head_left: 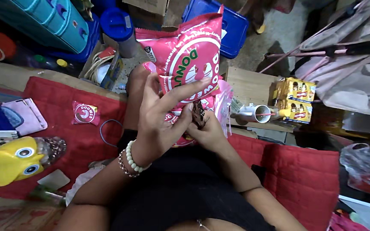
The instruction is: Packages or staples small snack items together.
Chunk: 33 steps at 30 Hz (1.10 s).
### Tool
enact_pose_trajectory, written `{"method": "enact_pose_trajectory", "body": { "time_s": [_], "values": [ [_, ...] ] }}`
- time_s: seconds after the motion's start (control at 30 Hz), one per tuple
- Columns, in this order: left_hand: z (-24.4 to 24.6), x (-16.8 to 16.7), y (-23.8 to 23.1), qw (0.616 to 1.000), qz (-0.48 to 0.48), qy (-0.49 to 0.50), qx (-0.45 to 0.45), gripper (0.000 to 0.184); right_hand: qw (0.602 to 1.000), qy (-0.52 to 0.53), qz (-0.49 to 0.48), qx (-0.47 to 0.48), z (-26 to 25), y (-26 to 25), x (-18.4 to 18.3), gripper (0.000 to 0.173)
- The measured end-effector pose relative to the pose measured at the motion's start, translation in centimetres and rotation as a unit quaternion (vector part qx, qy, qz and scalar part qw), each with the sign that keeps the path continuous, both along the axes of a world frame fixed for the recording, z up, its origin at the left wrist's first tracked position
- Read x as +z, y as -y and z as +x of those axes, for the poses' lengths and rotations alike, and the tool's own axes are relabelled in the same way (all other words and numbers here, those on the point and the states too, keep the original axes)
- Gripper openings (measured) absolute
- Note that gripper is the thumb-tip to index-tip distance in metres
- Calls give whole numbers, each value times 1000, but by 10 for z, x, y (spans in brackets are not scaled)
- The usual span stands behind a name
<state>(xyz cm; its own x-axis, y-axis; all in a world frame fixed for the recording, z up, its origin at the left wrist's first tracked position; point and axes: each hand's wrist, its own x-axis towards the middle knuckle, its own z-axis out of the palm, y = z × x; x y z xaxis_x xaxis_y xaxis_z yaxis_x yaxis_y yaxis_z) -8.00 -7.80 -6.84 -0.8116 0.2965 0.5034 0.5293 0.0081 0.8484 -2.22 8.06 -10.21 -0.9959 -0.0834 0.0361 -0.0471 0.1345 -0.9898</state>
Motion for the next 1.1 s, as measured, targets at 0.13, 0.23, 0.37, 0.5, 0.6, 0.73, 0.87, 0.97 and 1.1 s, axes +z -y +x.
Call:
{"method": "enact_pose_trajectory", "body": {
  "time_s": [0.13, 0.23, 0.37, 0.5, 0.6, 0.73, 0.87, 0.97, 1.1],
  "values": [
    [2, -3, 0, 1000, 4, 4, -1, 42, 1000, 11, -5, -8, 0, 3, -4, 28],
    [3, -3, -1, 1000, 1, 20, 1, 43, 1000, 11, 0, -12, -1, 3, -5, 26],
    [3, 0, 0, 998, 12, 54, -13, 46, 1000, 9, 1, -6, -1, 2, -4, 26],
    [3, 3, 1, 996, 26, 79, -22, 48, 1000, 23, -13, 13, 0, -1, -2, 24],
    [2, 3, 2, 995, 22, 91, -24, 48, 999, 31, -19, 24, 1, -1, -1, 24],
    [1, 4, 1, 996, 23, 89, -19, 48, 999, 27, -30, 25, 1, -1, -1, 22],
    [2, 6, 1, 995, 9, 96, -14, 51, 997, 28, -60, 36, 2, -1, -1, 24],
    [2, 8, 1, 994, 8, 105, -21, 50, 996, 29, -71, 36, 2, -1, -2, 25],
    [3, 7, 0, 993, 8, 121, -13, 52, 996, 31, -72, 33, 1, 0, -4, 29]
  ]
}}
